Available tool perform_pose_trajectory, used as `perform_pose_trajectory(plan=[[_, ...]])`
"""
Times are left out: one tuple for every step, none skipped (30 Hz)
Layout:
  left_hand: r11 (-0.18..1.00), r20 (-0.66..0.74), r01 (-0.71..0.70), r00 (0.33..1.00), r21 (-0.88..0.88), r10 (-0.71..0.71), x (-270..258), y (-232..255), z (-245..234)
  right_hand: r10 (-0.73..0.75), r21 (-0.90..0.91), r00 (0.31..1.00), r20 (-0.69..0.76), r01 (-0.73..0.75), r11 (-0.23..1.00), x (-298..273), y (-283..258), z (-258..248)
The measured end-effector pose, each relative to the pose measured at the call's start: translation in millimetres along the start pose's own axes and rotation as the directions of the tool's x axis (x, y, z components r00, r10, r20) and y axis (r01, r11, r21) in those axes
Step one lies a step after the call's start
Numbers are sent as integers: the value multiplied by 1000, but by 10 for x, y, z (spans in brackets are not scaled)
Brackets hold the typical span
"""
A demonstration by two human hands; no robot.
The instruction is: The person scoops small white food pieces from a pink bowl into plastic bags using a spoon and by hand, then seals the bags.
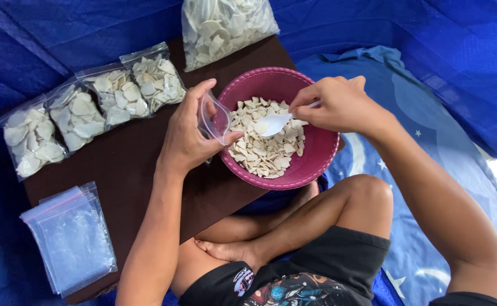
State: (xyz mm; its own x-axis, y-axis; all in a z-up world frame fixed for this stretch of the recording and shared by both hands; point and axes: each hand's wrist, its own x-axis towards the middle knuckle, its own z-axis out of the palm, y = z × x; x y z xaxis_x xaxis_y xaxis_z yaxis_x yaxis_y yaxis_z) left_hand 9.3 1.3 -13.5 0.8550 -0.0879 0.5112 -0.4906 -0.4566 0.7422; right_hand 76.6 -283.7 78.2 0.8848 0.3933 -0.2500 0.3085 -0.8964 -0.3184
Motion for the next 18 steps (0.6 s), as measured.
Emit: perform_pose_trajectory(plan=[[1000,-5,4,1000,6,-4,-4,19,-10,-8,0,1000,3,8,1000,-33,-66,-71],[1000,-4,4,1000,0,-4,-8,38,-17,-9,19,1000,-5,9,1000,-66,-130,-142],[1000,0,4,1000,-6,-4,-14,59,-26,-8,41,1000,-13,8,999,-107,-190,-207],[1000,-2,9,1000,0,-9,-13,99,-33,-14,44,1000,-9,14,999,-113,-264,-267],[999,8,21,1000,28,-21,-4,139,-36,-157,-22,984,-88,156,988,-127,-331,-329],[998,18,33,999,55,-34,7,183,-39,-300,-99,941,-157,287,953,-143,-396,-394],[998,17,31,999,59,-32,6,188,-41,-303,-98,940,-160,290,952,-135,-467,-369],[998,11,10,1000,62,-11,6,194,-46,-387,-220,889,-246,337,915,-128,-540,-345],[998,4,-11,1000,64,11,9,202,-47,-474,-345,822,-315,366,864,-122,-613,-328],[998,1,-14,1000,67,14,10,198,-51,-477,-347,820,-317,368,863,-135,-697,-298],[998,0,-14,1000,54,14,5,191,-54,-537,-426,769,-348,380,821,-148,-781,-262],[999,-1,-14,1000,41,14,-2,179,-58,-595,-502,712,-372,385,774,-158,-866,-221],[999,-5,-11,1000,43,11,-1,179,-65,-599,-503,711,-369,389,772,-185,-870,-236],[998,-7,-22,1000,58,22,-2,174,-75,-615,-555,677,-405,352,753,-209,-878,-247],[997,-10,-30,999,71,31,-13,170,-84,-632,-604,642,-434,313,733,-233,-889,-254],[997,-15,-23,1000,72,24,-28,155,-80,-636,-604,642,-429,319,730,-260,-831,-261],[999,-21,-12,1000,32,13,-22,138,-79,-616,-624,655,-438,272,733,-278,-773,-283],[1000,-26,-2,1000,-8,1,-16,124,-76,-596,-642,666,-448,224,733,-297,-714,-307]])
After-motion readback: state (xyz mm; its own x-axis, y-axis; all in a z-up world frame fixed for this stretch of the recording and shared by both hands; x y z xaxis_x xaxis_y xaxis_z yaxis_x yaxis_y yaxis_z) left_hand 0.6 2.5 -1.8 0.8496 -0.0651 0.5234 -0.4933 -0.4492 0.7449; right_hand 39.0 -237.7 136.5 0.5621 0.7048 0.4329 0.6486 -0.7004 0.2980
